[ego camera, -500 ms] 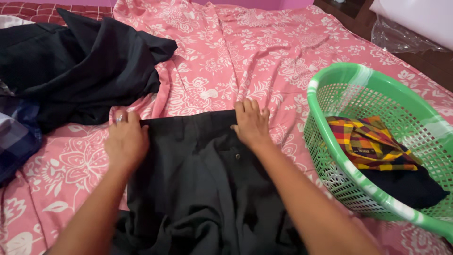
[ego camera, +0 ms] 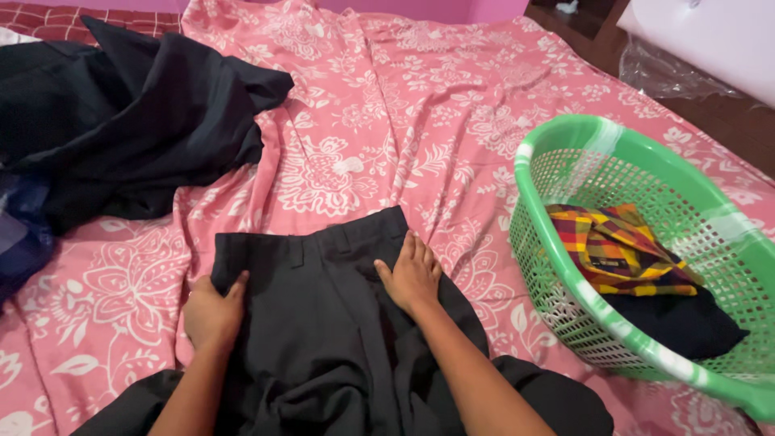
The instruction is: The person picks up black trousers from a pile of laundry on a bed, lays them flat, and folds them by hand into a rectangle.
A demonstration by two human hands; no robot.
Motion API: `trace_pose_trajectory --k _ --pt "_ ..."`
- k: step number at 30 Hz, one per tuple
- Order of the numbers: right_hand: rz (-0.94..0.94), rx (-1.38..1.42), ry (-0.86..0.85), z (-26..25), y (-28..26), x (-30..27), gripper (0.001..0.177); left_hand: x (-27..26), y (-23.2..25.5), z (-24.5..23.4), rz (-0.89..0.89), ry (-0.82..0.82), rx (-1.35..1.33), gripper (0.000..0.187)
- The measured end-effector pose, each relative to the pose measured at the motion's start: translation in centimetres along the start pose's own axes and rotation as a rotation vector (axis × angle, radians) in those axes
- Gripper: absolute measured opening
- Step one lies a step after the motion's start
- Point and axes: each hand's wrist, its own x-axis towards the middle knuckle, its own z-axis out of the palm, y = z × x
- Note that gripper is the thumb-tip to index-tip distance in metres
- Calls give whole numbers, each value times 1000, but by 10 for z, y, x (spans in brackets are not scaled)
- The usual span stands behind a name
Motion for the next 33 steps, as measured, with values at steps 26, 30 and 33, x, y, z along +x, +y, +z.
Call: trace_pose_trajectory --k 26,30,33 --pt "266 981 -209 -31 21 -36 41 -9 -61 4 -279 -312 -1054 31" --pt "268 987 -232 -25 32 -36 44 -12 -71 6 -268 -352 -1131 29" --pt "200 1017 -206 -27 36 -43 45 -20 -71 4 -200 -386 -1280 31"
